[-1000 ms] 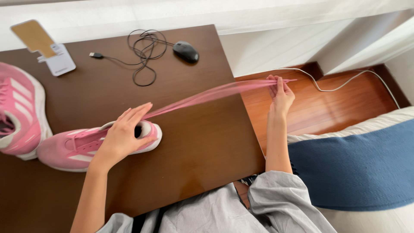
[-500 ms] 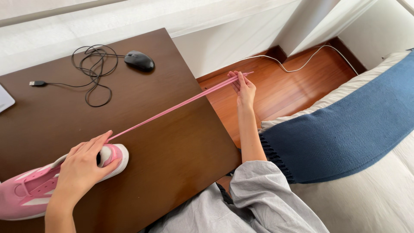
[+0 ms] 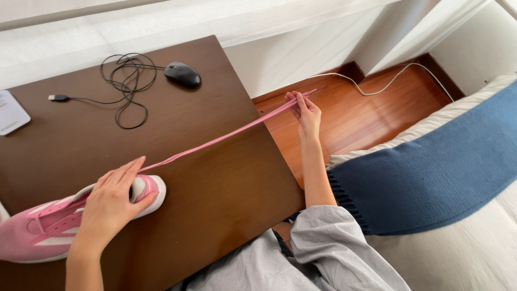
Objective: The person unlaces a pink sneaker on a desk, then relaces it by threading the laces through the eyelets and tying a knot. The second shoe remains unlaced on the desk.
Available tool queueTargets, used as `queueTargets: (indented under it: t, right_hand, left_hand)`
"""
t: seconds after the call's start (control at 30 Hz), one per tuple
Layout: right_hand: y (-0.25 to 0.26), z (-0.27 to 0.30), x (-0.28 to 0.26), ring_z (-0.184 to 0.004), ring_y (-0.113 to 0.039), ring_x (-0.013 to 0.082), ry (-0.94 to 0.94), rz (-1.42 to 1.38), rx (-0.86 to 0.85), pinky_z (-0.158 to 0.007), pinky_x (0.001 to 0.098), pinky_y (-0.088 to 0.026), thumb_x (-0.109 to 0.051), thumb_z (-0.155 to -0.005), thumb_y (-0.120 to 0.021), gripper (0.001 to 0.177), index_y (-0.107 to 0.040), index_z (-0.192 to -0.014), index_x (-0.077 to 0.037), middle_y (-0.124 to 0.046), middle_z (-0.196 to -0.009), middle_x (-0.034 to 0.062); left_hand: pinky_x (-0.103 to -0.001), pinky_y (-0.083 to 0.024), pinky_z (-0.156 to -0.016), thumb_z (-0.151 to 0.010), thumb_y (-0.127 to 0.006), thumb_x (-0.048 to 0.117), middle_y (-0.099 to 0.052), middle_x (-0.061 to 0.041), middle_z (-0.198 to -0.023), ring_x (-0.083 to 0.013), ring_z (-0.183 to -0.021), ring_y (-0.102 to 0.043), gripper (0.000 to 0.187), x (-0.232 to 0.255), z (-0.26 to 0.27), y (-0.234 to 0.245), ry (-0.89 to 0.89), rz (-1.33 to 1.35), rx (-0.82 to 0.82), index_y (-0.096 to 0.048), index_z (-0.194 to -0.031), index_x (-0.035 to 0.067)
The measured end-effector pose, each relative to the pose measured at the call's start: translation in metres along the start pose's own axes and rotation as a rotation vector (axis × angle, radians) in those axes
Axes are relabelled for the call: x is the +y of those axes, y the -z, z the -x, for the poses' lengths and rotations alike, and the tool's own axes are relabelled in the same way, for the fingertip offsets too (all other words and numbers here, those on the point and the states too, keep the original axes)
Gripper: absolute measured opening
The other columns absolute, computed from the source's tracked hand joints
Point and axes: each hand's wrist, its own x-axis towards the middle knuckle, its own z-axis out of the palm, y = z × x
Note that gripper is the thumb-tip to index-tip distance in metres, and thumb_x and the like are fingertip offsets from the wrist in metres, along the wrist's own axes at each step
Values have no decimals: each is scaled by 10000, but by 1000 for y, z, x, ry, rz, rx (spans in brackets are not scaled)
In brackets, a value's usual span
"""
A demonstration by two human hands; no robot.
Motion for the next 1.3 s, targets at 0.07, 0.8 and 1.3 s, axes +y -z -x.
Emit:
queueTargets:
  t: [0.07, 0.8, 1.3]
  right_hand:
    - [-6, 3, 2, -1026, -766, 236, -20, 81, -87, -912, 309, -632, -172, -1007, -649, 322, -689, -1191, 89, -766, -1106, 187]
    - [10, 3, -73, -654, -752, 156, 497, 1091, 98, -599, 181, -566, -94, -1088, -668, 172, -782, -1041, 26, -769, -825, 80]
    - [43, -23, -51, -842, -782, 227, 693, 908, -80, -703, 262, -624, 31, -1171, -577, 231, -729, -1074, 176, -750, -937, 162]
  left_hand:
    - [-445, -462, -1077, -770, -764, 363, -619, -50, -1413, -304, -1259, -593, 713, 6, 0, 3, -21, 17, 53, -590, -1410, 100]
    - [-315, -585, -862, -961, -715, -35, -752, -68, -1126, -177, -922, -727, 265, -6, 77, 37, 333, 289, 672, -741, -1206, 63]
    - [-398, -548, -905, -881, -700, -52, -729, -70, -1097, -258, -1052, -690, 232, -29, 107, 22, 297, -126, 638, -727, -1095, 34]
